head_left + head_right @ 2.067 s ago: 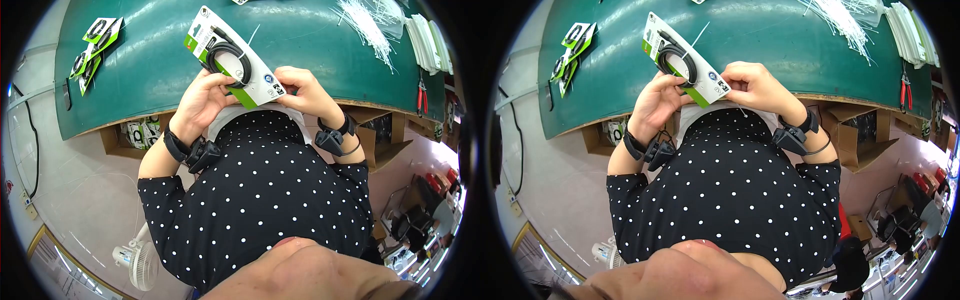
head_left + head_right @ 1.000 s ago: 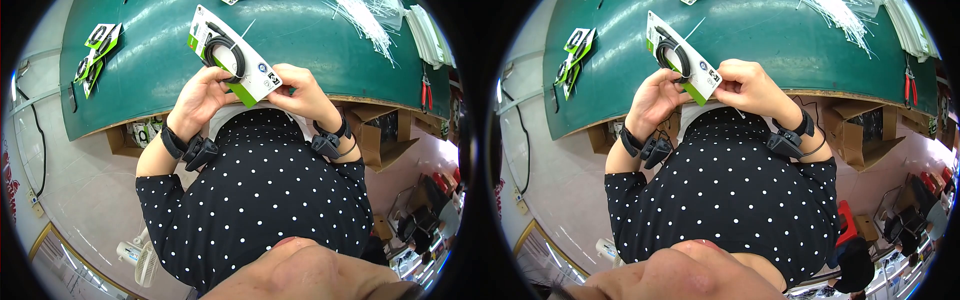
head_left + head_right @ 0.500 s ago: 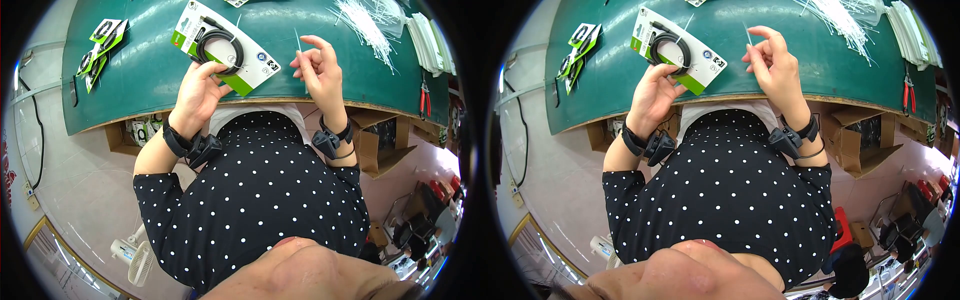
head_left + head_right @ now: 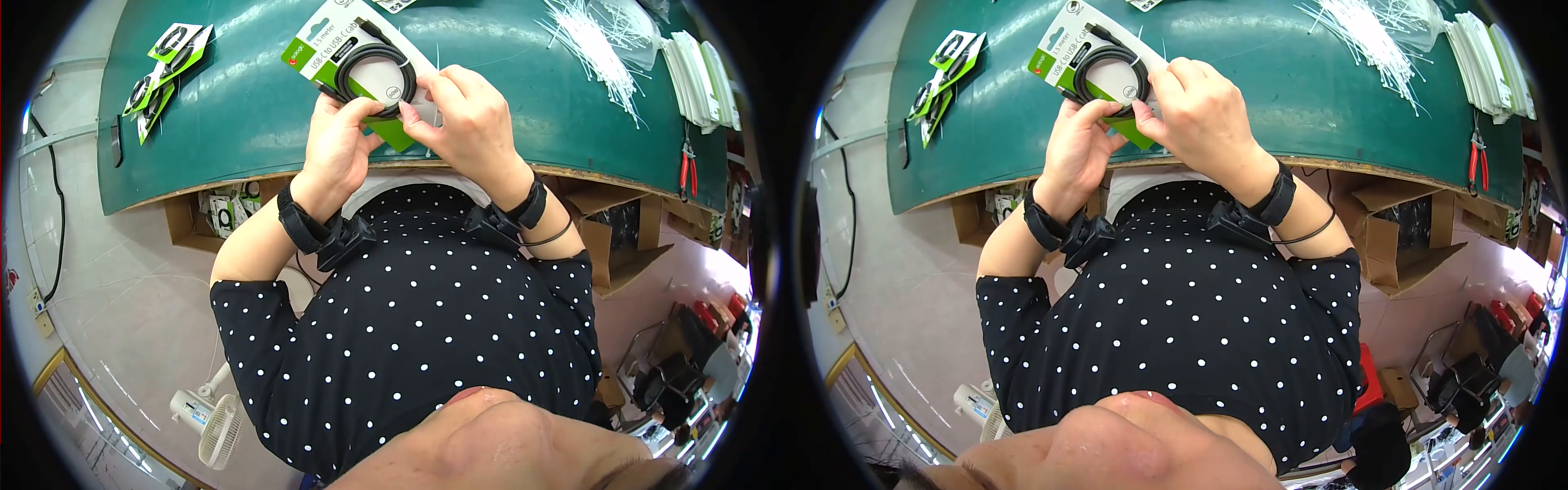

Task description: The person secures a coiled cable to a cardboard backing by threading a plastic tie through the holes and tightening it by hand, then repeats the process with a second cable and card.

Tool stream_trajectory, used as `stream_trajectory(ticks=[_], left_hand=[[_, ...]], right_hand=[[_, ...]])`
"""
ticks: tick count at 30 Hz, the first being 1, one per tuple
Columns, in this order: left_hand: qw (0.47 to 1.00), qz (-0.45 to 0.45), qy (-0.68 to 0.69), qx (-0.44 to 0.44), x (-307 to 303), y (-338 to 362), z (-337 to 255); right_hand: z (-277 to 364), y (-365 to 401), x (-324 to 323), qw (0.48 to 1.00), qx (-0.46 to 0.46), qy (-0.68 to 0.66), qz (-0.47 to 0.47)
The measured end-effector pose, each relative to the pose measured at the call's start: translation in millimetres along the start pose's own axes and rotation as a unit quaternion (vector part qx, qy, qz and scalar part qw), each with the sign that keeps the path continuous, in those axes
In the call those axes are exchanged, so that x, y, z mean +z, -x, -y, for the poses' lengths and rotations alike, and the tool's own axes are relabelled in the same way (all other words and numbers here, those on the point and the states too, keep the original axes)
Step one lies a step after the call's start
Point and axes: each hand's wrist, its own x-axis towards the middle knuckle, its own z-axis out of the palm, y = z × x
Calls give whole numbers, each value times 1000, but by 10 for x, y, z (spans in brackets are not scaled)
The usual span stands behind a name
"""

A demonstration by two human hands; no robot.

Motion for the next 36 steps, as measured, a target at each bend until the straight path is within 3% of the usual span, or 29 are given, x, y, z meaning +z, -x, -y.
stream_trajectory(ticks=[5,12,21,25,28,29,32,36], left_hand=[[1000,5,6,-7,24,-22,-10],[999,13,12,-29,0,-10,-73],[999,35,12,-32,2,-16,-109],[998,30,26,-41,5,-4,-141],[997,43,41,-41,-10,7,-216],[997,50,44,-46,-27,6,-231],[995,65,48,-56,-64,0,-278],[993,78,51,-66,-58,1,-296]], right_hand=[[6,12,22,1000,25,9,-9],[-125,-38,-14,999,-51,-10,3],[-159,-59,7,998,-56,-12,-17],[-178,-110,-214,991,-27,-113,62],[-230,-92,-333,946,137,-287,-62],[-249,-65,-363,946,137,-288,-63],[-302,46,-391,909,231,-345,-8],[-336,180,-281,902,232,-353,87]])
